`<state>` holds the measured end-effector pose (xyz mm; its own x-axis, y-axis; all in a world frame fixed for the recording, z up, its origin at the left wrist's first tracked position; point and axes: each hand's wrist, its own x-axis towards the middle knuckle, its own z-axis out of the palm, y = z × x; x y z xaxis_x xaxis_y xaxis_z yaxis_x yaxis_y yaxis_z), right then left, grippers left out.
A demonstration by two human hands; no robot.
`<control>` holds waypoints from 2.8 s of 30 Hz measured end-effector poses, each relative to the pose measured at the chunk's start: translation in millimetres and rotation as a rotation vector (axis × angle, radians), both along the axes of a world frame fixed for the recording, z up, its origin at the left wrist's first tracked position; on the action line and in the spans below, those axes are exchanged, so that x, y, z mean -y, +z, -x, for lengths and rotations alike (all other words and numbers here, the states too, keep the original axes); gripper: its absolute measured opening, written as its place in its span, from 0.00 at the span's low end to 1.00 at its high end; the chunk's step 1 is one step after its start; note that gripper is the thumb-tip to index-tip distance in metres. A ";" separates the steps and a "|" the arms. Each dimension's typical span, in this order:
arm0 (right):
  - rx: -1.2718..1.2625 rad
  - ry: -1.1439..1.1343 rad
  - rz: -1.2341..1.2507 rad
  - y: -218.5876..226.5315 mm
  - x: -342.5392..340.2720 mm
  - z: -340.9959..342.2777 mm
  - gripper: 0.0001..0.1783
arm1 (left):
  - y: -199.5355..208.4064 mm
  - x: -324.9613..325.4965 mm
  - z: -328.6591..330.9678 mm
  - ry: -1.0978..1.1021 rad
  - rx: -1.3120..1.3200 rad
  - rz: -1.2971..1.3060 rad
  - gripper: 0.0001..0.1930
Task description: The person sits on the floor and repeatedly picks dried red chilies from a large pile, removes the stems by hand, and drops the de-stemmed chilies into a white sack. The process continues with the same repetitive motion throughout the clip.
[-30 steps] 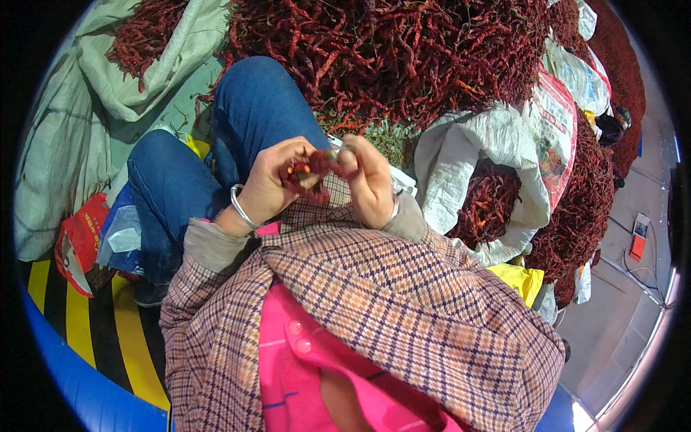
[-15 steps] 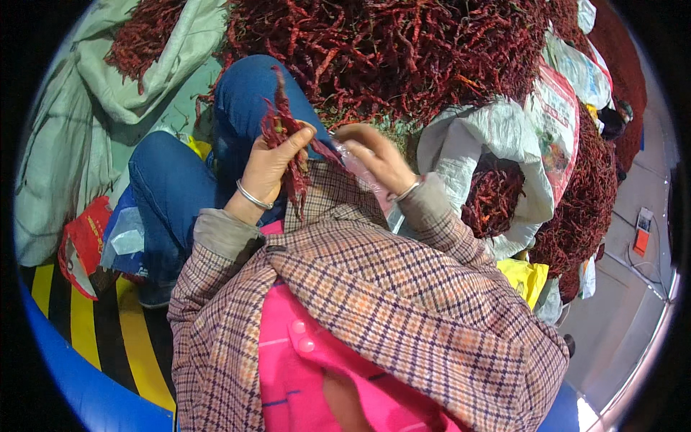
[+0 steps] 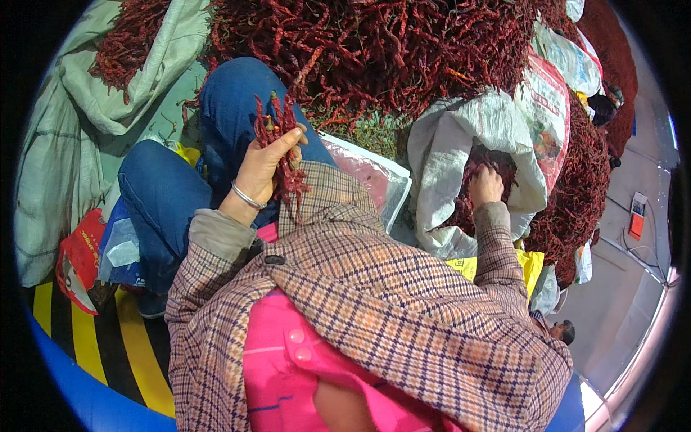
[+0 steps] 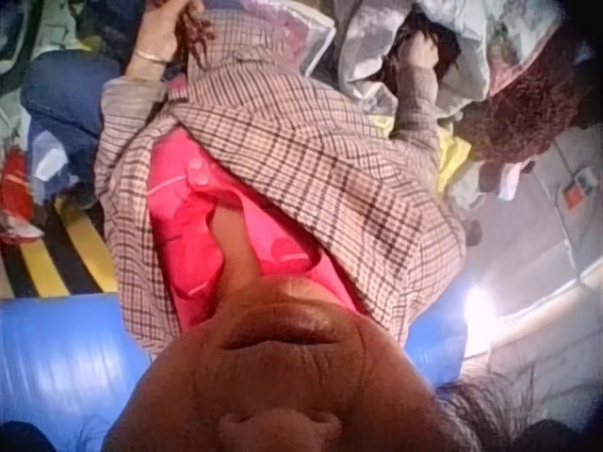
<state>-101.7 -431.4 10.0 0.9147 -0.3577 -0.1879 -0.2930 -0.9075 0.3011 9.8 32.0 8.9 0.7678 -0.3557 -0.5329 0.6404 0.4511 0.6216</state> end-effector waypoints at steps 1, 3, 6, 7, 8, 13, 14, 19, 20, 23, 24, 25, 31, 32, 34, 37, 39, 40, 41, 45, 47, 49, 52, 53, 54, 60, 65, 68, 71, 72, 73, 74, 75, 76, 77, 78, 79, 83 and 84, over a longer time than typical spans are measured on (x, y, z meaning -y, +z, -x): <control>-0.091 0.017 0.193 4.1 -0.1 7.6 0.15 | -0.7 -1.0 -0.8 -0.001 0.000 0.002 0.11; 0.160 0.247 -0.010 -11.3 -16.4 -16.3 0.16 | 1.1 -3.4 -0.6 -0.002 -0.004 0.006 0.11; 0.351 0.436 -0.459 -51.8 -107.1 -66.1 0.16 | -2.0 -6.0 -1.2 0.007 -0.037 0.032 0.11; 0.124 0.332 -0.569 -51.0 -145.8 -89.1 0.16 | -3.4 -8.5 0.2 0.025 -0.049 0.032 0.12; 0.091 0.363 -0.617 -62.3 -167.9 -103.7 0.16 | -2.2 -7.7 -1.0 0.025 -0.056 0.043 0.12; -0.163 0.493 -0.446 -130.7 -195.1 -149.8 0.16 | -4.5 -8.4 -3.6 0.036 -0.064 0.061 0.12; -0.168 0.484 -0.448 -137.7 -186.4 -149.7 0.16 | -4.2 -7.1 -3.7 0.029 -0.041 0.056 0.12; -0.044 0.293 -0.900 -86.0 -183.9 -132.8 0.13 | -4.5 -4.5 -3.8 0.014 -0.011 -0.037 0.12; 0.022 0.218 -1.055 -84.1 -185.4 -121.1 0.13 | -4.2 -1.9 -4.0 -0.001 0.010 -0.067 0.12; 0.018 -0.144 -1.730 -18.9 -234.1 -95.2 0.08 | -3.9 7.6 -3.2 -0.070 0.073 -0.153 0.09; -0.037 -0.140 -1.709 -5.2 -248.0 -89.8 0.08 | 1.0 11.7 -2.6 -0.054 0.072 -0.147 0.07; -0.102 -0.162 -1.771 10.2 -261.7 -86.7 0.08 | 3.1 12.2 -0.5 -0.067 0.060 -0.148 0.08; -0.019 0.025 -1.774 15.2 -280.7 -78.4 0.07 | 9.2 3.8 0.8 -0.067 0.010 -0.089 0.07; -0.014 0.043 -1.764 16.7 -279.4 -79.5 0.08 | 11.8 4.0 -0.1 -0.081 -0.002 -0.086 0.07; -0.031 0.015 -1.761 14.9 -276.5 -80.6 0.08 | 6.8 7.1 0.8 -0.067 0.016 -0.075 0.07; -0.019 0.053 -1.620 3.1 -276.0 -78.6 0.08 | 0.3 17.6 13.6 -0.047 0.335 -0.316 0.06; 0.097 0.311 -1.282 -0.6 -274.5 -76.1 0.09 | 15.0 18.3 7.9 -0.272 0.902 -0.736 0.10; 0.297 0.359 -1.379 -30.9 -272.1 -72.2 0.09 | 24.4 21.4 11.3 -0.319 0.843 -0.594 0.11; 0.276 0.072 -1.477 -48.8 -265.8 -83.7 0.07 | 29.9 23.6 15.4 -0.354 0.779 -0.463 0.11; 0.141 0.009 -1.225 -121.7 -192.0 -102.6 0.09 | 16.4 31.6 24.4 -0.444 0.618 -0.179 0.08; 0.015 0.224 -0.694 -129.2 -158.4 -99.9 0.18 | 12.6 15.4 16.2 -0.393 0.237 -0.116 0.08; 0.008 0.083 -0.666 -129.1 -148.8 -106.9 0.19 | 4.5 12.1 16.7 -0.190 0.153 0.008 0.08; -0.062 -0.191 -0.752 -149.4 -167.8 -136.5 0.23 | 5.5 7.5 10.7 -0.186 0.068 0.007 0.08; -0.078 -0.283 -0.782 -152.3 -179.4 -143.6 0.24 | 7.6 7.6 9.8 -0.173 0.055 0.017 0.09; -0.057 -0.319 -0.695 -175.3 -177.2 -144.9 0.27 | 8.8 9.3 7.3 -0.193 0.063 0.007 0.09; 0.109 -0.704 -1.587 -180.3 -173.4 -115.0 0.09 | 4.1 11.3 8.8 -0.152 -0.012 -0.067 0.07; 0.194 -0.616 -2.116 -85.0 -206.9 -93.9 0.06 | 0.6 26.4 5.3 -0.113 0.016 -0.138 0.07; 0.131 -0.610 -2.212 -35.2 -233.0 -90.7 0.12 | 5.0 35.6 7.3 -0.097 0.067 -0.181 0.09; 0.069 -0.588 -2.334 -13.1 -251.0 -90.4 0.11 | -2.6 35.8 10.5 -0.200 0.177 -0.236 0.13; 0.015 -0.621 -2.354 -13.2 -251.1 -89.6 0.11 | 0.3 35.2 9.5 -0.216 0.177 -0.238 0.13; -0.040 -0.655 -2.372 -14.0 -250.6 -88.7 0.10 | 3.4 34.5 8.9 -0.232 0.178 -0.240 0.13; -0.094 -0.688 -2.390 -14.2 -249.6 -88.1 0.10 | 1.8 34.6 9.9 -0.232 0.180 -0.230 0.12; -0.139 -0.704 -2.427 -13.3 -248.0 -88.0 0.10 | -0.1 34.1 11.5 -0.230 0.180 -0.222 0.12; -0.185 -0.721 -2.463 -11.8 -244.6 -87.9 0.10 | -1.1 33.4 12.1 -0.228 0.181 -0.214 0.12; -0.231 -0.737 -2.499 -10.3 -241.3 -88.1 0.10 | -1.5 32.0 11.3 -0.238 0.170 -0.206 0.12; -0.199 -0.745 -2.441 -2.2 -240.8 -91.5 0.10 | -0.7 30.8 10.2 -0.252 0.157 -0.198 0.12; -0.184 -0.738 -2.398 -1.4 -240.8 -93.5 0.09 | -0.4 29.8 9.8 -0.266 0.145 -0.189 0.12; -0.133 -0.728 -2.283 3.8 -244.8 -99.5 0.10 | -6.2 29.9 10.3 -0.286 0.176 -0.158 0.11; -0.160 -0.700 -2.292 1.2 -241.9 -98.5 0.10 | -7.1 31.7 10.3 -0.270 0.185 -0.127 0.10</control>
<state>-3.2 -189.6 11.3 0.7455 0.3101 -0.5900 -0.6578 0.4849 -0.5763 -0.5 0.3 1.9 0.7431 -0.4984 -0.4466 0.5971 0.1924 0.7788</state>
